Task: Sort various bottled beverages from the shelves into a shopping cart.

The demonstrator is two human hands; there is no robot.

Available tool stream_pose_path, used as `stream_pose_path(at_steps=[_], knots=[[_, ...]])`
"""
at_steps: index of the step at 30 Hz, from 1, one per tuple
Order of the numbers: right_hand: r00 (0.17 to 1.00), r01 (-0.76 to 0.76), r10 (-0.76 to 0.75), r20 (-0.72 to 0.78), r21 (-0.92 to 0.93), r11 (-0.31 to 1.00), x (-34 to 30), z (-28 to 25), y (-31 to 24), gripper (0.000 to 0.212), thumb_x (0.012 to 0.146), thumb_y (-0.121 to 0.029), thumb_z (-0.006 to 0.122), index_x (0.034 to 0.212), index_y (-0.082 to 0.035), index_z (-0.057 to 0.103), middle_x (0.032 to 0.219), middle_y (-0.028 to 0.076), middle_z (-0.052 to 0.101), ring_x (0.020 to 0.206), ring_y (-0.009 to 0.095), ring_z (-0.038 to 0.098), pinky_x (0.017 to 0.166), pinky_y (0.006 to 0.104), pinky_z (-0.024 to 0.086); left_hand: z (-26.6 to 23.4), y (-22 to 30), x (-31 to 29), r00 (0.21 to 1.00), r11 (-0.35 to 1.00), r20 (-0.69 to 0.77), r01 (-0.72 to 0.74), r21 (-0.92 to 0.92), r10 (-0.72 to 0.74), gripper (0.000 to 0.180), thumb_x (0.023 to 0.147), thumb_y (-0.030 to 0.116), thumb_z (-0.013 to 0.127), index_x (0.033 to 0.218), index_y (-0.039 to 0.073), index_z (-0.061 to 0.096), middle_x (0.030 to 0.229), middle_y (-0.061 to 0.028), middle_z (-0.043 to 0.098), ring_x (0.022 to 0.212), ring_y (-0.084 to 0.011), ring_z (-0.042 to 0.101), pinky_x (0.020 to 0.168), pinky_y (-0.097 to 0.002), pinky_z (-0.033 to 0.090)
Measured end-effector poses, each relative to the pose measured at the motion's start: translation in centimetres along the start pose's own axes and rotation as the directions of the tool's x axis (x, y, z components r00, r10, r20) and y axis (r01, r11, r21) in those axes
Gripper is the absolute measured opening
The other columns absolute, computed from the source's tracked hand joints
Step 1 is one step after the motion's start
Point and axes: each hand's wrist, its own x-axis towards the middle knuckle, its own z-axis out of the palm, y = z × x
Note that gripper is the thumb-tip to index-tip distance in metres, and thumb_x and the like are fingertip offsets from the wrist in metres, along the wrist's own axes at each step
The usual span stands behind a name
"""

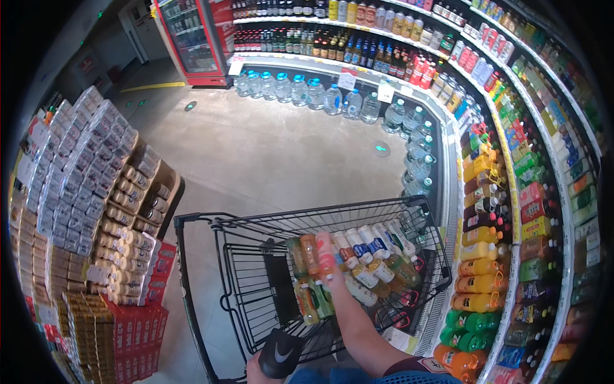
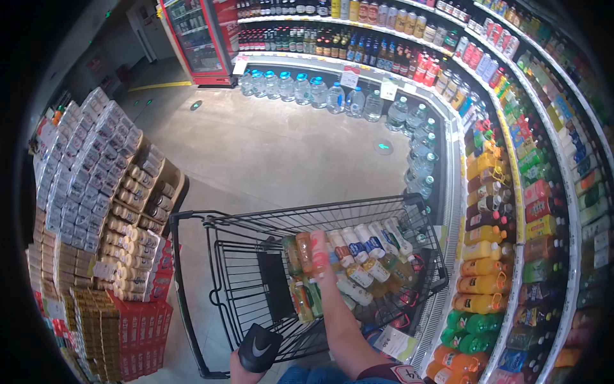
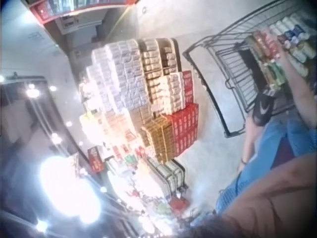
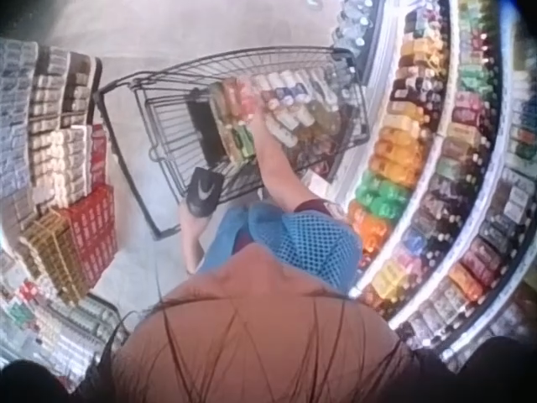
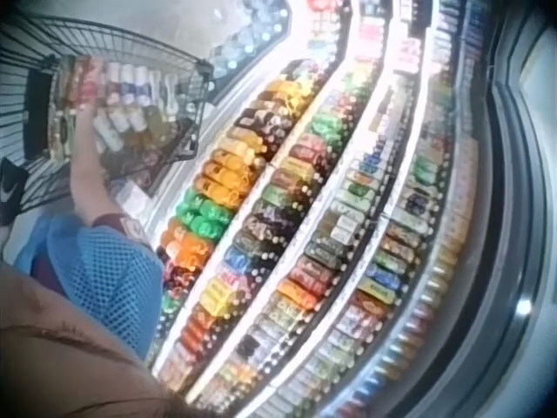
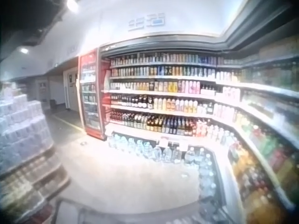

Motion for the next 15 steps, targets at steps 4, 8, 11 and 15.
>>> stream_pose_path(at_steps=[4, 8, 11, 15], knots=[[0.967, -0.104, 0.182, 0.176, -0.379, 0.92, -0.8, -1.1, -1.4, 0.047, 0.081, -0.033, 0.061, 0.12, -0.012, 0.045, 0.118, 0.009, 0.049, 0.107, 0.033, 0.051, 0.081, 0.0564, 0.048, 0.0, 1.2, 1.7, 0.995, 1.0, 0.102, 0.0, -0.005, 0.0, 0.05, 0.07, 0.014, 0.068, 0.116, 0.002, 0.053, 0.089, -0.0188, 0.064, 0.084, -0.0248, 0.065, 0.07, -0.0311, 0.048], [0.922, -0.008, 0.244, 0.3, -0.617, 0.787, -1.3, -2.3, -6.7, 0.054, 0.08, -0.039, 0.06, 0.123, -0.012, 0.042, 0.122, 0.012, 0.046, 0.107, 0.034, 0.05, 0.082, 0.0569, 0.046, 2.3, 1.1, 3.0, 0.974, 0.988, 0.183, -0.116, -0.103, 0.133, 0.045, 0.069, 0.013, 0.069, 0.109, -0.001, 0.056, 0.079, -0.0134, 0.065, 0.073, -0.0142, 0.061, 0.066, -0.029, 0.047], [0.827, -0.003, 0.41, 0.384, -0.727, 0.687, -6.8, 0.3, -8.7, 0.047, 0.083, -0.037, 0.058, 0.119, -0.009, 0.048, 0.109, 0.011, 0.059, 0.092, 0.029, 0.061, 0.079, 0.0438, 0.052, 3.0, 2.3, 4.0, 0.96, 0.975, 0.195, -0.181, -0.126, 0.204, 0.043, 0.069, 0.013, 0.069, 0.107, -0.002, 0.057, 0.077, -0.0118, 0.064, 0.072, -0.0128, 0.059, 0.065, -0.0285, 0.047], [0.764, 0.423, 0.1, 0.637, -0.613, 0.668, -16.4, -0.7, -21.2, 0.046, 0.085, -0.031, 0.058, 0.122, -0.006, 0.047, 0.107, 0.009, 0.06, 0.091, 0.023, 0.062, 0.077, 0.0374, 0.053, 4.9, 6.5, 4.3, 0.896, 0.928, 0.266, -0.301, -0.221, 0.355, 0.041, 0.069, 0.011, 0.069, 0.105, -0.003, 0.057, 0.075, -0.0097, 0.063, 0.07, -0.011, 0.056, 0.064, -0.0279, 0.047]])
